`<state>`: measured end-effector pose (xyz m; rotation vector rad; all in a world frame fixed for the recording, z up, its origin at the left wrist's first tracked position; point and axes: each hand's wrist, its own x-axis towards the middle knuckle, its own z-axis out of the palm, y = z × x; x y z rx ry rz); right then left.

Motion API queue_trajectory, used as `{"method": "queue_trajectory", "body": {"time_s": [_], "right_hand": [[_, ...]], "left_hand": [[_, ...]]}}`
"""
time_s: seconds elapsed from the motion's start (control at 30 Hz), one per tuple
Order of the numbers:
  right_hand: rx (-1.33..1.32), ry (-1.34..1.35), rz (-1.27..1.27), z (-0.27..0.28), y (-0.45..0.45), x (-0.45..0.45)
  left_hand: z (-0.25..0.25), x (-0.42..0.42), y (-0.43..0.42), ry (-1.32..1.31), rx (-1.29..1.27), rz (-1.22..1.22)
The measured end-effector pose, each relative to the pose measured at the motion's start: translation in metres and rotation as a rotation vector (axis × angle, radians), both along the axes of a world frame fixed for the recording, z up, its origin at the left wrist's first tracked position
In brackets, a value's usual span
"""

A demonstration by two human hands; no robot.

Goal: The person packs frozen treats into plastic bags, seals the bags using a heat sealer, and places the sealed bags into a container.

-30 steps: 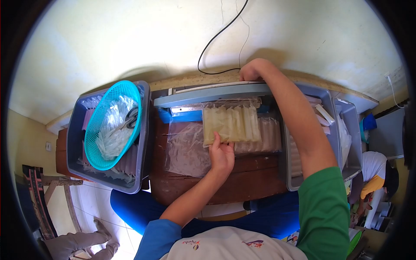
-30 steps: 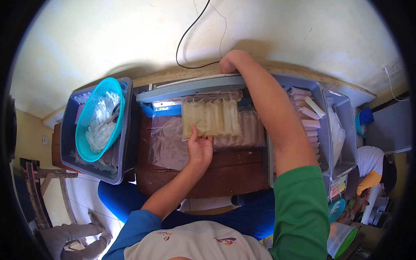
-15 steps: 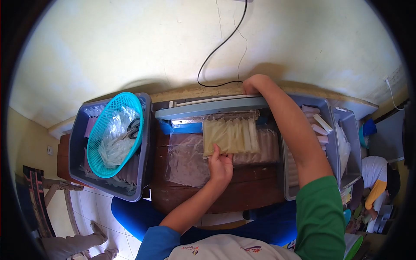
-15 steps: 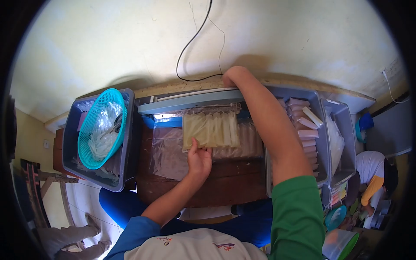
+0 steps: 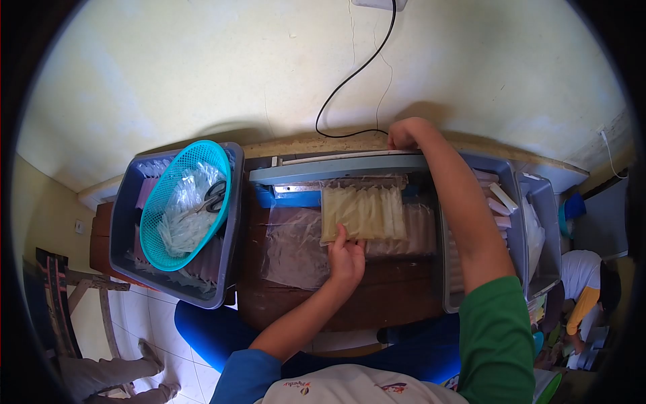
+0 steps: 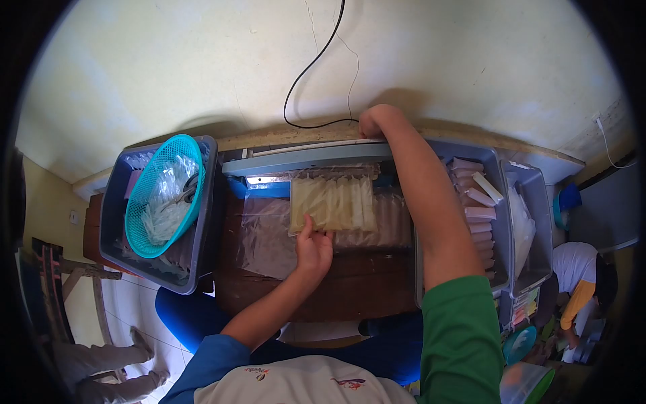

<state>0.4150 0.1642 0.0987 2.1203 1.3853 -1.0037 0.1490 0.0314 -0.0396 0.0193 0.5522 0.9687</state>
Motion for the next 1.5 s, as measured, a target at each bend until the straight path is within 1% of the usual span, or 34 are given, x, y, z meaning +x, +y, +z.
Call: {"method": "queue_trajectory", "body": {"time_s": [0.03,0.17,0.23,0.27,0.33,0.37,0.43,0.47,0.53,0.57,0.63,0.77,0.93,1.0,1.07,1.2,1.27,1.5], "right_hand": [[0.013,-0.069,0.029,0.001,-0.001,-0.003],[0.107,-0.076,0.057,-0.009,-0.002,0.000],[0.344,-0.072,0.156,-0.016,0.002,0.005],[0.342,-0.071,0.153,-0.020,0.000,0.008],[0.669,-0.091,0.148,-0.011,-0.009,-0.002],[0.667,-0.091,0.145,-0.008,-0.017,-0.008],[0.960,-0.075,-0.017,0.007,-0.042,-0.028],[0.958,-0.076,-0.020,0.011,-0.055,-0.037],[1.238,-0.109,0.035,0.013,-0.080,-0.053],[1.237,-0.112,0.032,0.007,-0.090,-0.058],[1.397,-0.396,0.153,-0.010,-0.108,-0.065],[1.396,-0.443,0.137,-0.019,-0.139,-0.083],[1.361,-0.537,0.011,-0.023,-0.161,-0.091],[1.351,-0.530,-0.011,-0.029,-0.165,-0.087],[1.340,-0.520,-0.031,-0.032,-0.166,-0.084],[1.330,-0.524,0.002,-0.035,-0.169,-0.083],[1.324,-0.517,-0.004,-0.038,-0.170,-0.083],[1.295,-0.488,-0.026,-0.043,-0.172,-0.081]], "left_hand": [[-0.001,0.000,0.000,-0.010,0.005,-0.003],[-0.001,0.000,0.000,-0.003,0.012,-0.004],[-0.002,0.000,0.001,-0.002,0.003,0.000],[-0.002,0.001,0.001,-0.003,-0.004,0.005],[-0.002,0.001,0.001,-0.020,-0.006,-0.001],[-0.002,0.001,0.002,-0.038,-0.005,-0.005],[-0.001,0.001,0.002,-0.031,-0.004,-0.007],[-0.001,0.002,0.002,-0.024,-0.001,-0.007],[-0.004,0.002,0.002,-0.031,-0.009,-0.008],[-0.005,0.002,0.002,-0.039,-0.014,-0.005],[-0.001,0.003,0.002,-0.026,-0.009,0.003],[0.006,0.005,0.001,0.037,0.019,0.016],[0.007,0.005,0.001,0.035,0.024,0.020],[0.002,0.006,0.002,0.028,0.025,0.021],[-0.005,0.006,0.004,-0.038,-0.014,0.017],[0.001,0.008,0.002,0.021,0.010,0.022],[-0.006,0.007,0.003,-0.052,-0.007,0.029],[0.000,0.007,0.003,-0.043,-0.022,0.033]]}}
